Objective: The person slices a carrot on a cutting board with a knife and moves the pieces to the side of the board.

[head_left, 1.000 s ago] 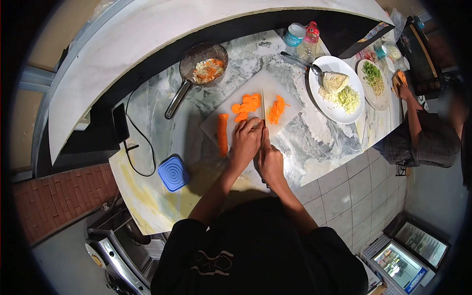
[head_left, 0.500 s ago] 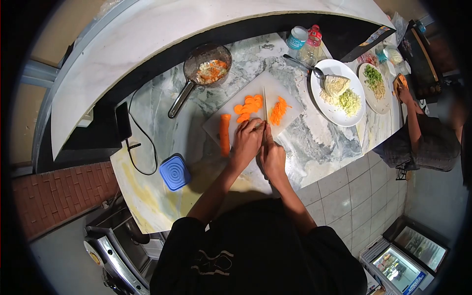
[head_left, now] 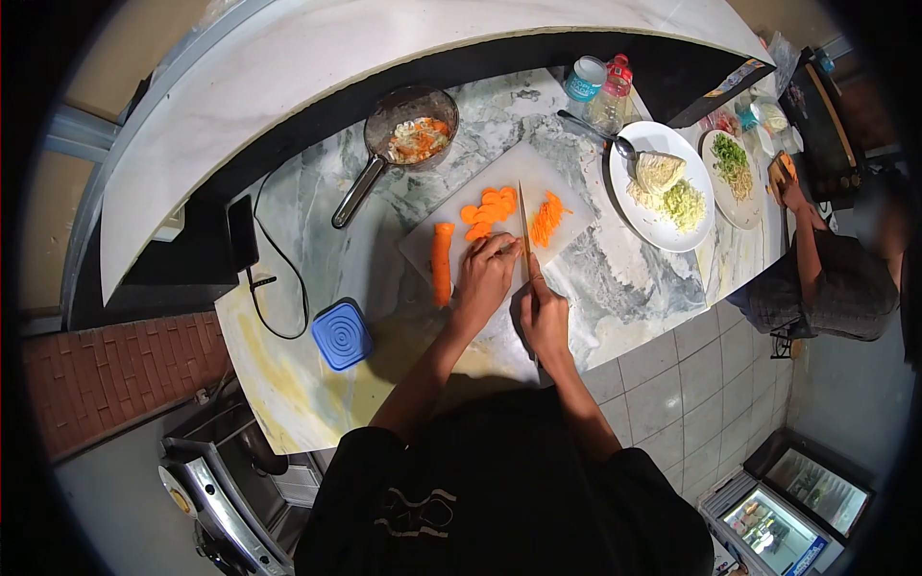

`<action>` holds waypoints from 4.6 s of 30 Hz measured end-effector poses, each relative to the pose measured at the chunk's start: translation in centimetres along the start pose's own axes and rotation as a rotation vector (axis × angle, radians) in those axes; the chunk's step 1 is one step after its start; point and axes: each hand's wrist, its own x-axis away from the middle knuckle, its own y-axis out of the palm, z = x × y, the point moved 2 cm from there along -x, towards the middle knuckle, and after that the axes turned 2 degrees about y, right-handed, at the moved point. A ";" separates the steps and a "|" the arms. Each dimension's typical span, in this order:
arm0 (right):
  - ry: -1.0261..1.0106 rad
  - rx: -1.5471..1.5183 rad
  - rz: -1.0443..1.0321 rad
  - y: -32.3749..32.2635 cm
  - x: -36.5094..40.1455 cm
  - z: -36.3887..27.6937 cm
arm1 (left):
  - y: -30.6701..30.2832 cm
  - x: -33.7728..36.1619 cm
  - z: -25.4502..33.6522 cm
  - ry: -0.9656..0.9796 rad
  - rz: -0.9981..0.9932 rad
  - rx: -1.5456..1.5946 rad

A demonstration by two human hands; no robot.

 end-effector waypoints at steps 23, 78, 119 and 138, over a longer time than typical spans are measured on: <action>0.011 -0.007 0.001 0.2 -0.1 -1.1 | 0.1 -0.2 0.2 0.035 0.038 -0.053; 0.045 -0.043 -0.040 0.3 -0.2 -1.5 | 0.0 0.1 0.0 0.007 0.024 0.006; -0.055 0.087 -0.015 0.5 -2.1 0.3 | 0.1 -0.5 -0.5 -0.012 0.034 -0.007; 0.039 -0.015 -0.001 0.2 -1.5 0.0 | -0.2 -0.4 -0.7 -0.114 0.110 0.165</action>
